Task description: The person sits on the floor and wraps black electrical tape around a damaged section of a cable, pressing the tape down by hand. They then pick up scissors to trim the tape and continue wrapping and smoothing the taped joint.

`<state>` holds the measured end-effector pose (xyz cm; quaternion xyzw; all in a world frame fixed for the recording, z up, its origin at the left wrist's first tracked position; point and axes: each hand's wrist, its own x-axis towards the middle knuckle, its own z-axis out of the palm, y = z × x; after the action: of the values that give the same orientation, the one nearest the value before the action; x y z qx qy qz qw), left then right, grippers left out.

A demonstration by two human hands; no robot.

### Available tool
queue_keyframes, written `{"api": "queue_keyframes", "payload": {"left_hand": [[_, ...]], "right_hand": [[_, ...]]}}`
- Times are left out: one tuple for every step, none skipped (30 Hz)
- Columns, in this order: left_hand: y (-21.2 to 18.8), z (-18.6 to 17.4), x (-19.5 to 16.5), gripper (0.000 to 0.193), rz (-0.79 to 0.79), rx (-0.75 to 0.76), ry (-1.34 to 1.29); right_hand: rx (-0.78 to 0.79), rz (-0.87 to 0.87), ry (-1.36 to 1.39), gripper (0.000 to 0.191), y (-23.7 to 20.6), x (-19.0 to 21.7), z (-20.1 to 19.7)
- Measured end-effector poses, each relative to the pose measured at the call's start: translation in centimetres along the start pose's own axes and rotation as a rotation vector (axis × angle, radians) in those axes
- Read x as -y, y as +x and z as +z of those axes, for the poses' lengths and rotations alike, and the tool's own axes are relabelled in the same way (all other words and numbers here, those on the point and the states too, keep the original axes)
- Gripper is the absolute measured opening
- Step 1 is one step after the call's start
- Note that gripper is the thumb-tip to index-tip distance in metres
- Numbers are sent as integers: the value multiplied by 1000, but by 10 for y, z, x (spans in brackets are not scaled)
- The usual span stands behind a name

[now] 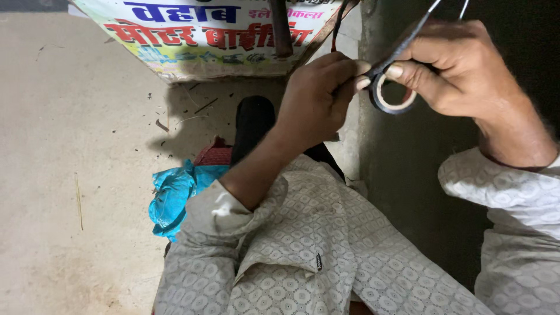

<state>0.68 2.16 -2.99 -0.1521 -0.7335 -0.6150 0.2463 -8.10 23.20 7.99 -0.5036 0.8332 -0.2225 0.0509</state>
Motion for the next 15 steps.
{"api": "queue_keyframes", "payload": {"left_hand": [[-1, 1, -2, 16, 19, -35, 41], [-2, 3, -3, 18, 13, -50, 62], [-4, 4, -5, 19, 8, -66, 83], [-5, 4, -6, 21, -1, -86, 107], [-6, 3, -6, 22, 22, -99, 132], [-7, 1, -7, 22, 45, -110, 157], [-7, 0, -6, 22, 75, -121, 179], [-7, -2, -6, 23, 89, -117, 185], [-7, -4, -5, 24, 98, -108, 193], [-7, -4, -6, 24, 109, -99, 197], [-7, -5, -6, 21, 118, -101, 198], [-7, -5, -6, 18, 129, -103, 196], [-8, -4, -7, 15, 139, -105, 195], [-8, -3, -8, 14, 145, -102, 217], [-8, -3, -9, 14, 150, -97, 236]], "right_hand": [[18, 68, 32, 15, -1, 4, 1], [35, 140, 60, 15, -2, 9, 2], [13, 225, 186, 15, -3, 13, 4], [-6, 306, 314, 15, -5, 16, 7], [-21, 385, 450, 16, -4, 16, 7], [32, 317, 515, 18, -4, 15, 6], [83, 248, 573, 22, -4, 14, 6], [134, 178, 631, 28, -3, 13, 4], [121, 154, 558, 26, -1, 12, 4], [108, 133, 482, 24, 0, 12, 5], [90, 112, 402, 22, 2, 14, 4], [-22, 118, 356, 27, 3, 18, 8], [-133, 122, 308, 33, 5, 23, 18], [-247, 122, 261, 39, 10, 27, 26], [-331, 83, 92, 36, 15, 30, 32]]}}
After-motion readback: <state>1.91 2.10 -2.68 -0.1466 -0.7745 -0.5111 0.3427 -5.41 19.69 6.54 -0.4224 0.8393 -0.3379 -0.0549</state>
